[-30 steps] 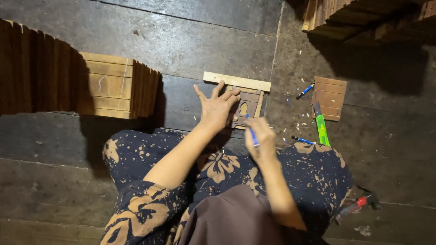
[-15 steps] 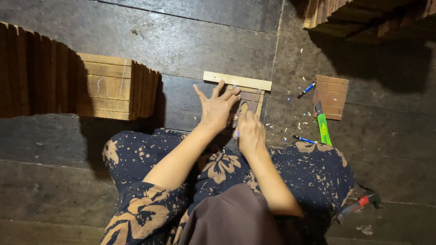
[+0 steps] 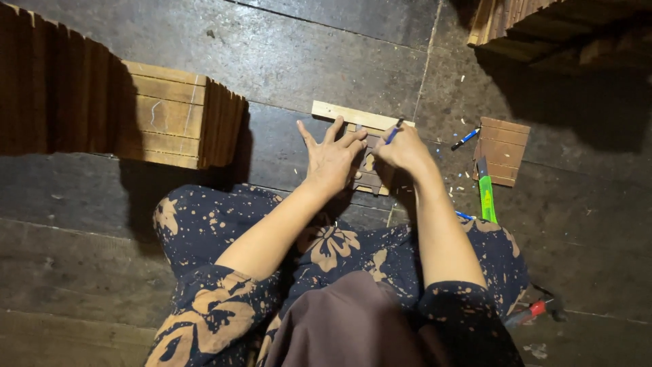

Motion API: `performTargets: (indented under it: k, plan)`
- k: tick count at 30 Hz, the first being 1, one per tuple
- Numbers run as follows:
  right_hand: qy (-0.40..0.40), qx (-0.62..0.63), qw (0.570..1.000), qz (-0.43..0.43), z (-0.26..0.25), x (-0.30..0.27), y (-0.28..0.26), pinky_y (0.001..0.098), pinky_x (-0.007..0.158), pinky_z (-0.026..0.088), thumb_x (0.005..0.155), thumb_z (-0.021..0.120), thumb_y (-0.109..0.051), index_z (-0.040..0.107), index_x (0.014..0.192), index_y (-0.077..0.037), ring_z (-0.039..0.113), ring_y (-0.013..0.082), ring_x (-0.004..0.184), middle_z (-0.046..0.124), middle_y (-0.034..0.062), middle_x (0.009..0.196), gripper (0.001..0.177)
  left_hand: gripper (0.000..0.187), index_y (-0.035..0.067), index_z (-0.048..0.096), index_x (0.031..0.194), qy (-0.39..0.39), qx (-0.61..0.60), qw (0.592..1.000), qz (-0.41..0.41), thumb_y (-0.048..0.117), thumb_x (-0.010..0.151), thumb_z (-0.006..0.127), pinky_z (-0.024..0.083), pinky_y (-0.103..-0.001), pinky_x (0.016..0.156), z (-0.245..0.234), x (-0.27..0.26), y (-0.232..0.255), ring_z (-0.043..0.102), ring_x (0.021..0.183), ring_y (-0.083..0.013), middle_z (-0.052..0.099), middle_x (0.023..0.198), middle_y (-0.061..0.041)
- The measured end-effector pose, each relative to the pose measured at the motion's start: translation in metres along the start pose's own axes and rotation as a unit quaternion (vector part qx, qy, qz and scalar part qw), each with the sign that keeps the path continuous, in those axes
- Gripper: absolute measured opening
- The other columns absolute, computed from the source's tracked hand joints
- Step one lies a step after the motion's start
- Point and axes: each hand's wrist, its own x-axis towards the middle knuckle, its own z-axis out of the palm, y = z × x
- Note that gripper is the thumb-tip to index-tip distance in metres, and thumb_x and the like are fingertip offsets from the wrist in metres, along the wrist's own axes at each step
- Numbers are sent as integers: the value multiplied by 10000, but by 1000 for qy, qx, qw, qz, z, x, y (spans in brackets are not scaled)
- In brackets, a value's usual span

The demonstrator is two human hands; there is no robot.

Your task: The person sits on the floor and uses a blue pen to trace a curved design onto small rectangular wooden pieces. They repeatedly pick up pieces from a stack, trace the pattern, and place them back. The person also uses a utility knife to sharpen the pen tip.

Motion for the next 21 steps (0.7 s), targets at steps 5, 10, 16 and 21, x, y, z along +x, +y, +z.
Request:
performTargets:
  k: [5, 10, 16, 21]
  plan:
    - [-35, 117, 991, 49, -14, -24, -13, 449, 659, 584, 704, 666, -153, 776, 723, -85, 724, 346, 738, 721, 202, 721, 130, 560, 307, 635, 1249, -22, 1, 1000, -8, 343, 746, 879, -20, -945, 1021, -7, 0, 3, 277, 1506, -278, 525, 1478, 168]
    - [-40, 314, 941, 120, -1, -26, -9, 410, 534, 625, 686, 670, 16, 719, 771, 65, 727, 299, 584, 690, 278, 681, 110, 604, 323, 616, 1286, -38, 4, 999, -12, 370, 743, 878, -24, -938, 1029, -10, -1, 5, 260, 1513, -276, 505, 1499, 179]
    - [-26, 136, 990, 27, -1, -28, -21, 496, 691, 580, 685, 696, -113, 796, 797, -74, 739, 358, 782, 739, 209, 773, 155, 625, 324, 615, 1300, -39, 15, 999, -18, 383, 737, 881, -22, -945, 1015, -8, 0, 6, 259, 1511, -278, 510, 1497, 171]
    - [15, -105, 994, -9, -6, -51, -78, 594, 715, 589, 763, 652, -115, 754, 889, 42, 736, 482, 886, 732, 284, 858, 226, 561, 301, 659, 1240, -9, 3, 1000, -7, 318, 731, 893, -14, -945, 1013, -2, -2, 2, 297, 1503, -283, 547, 1468, 148]
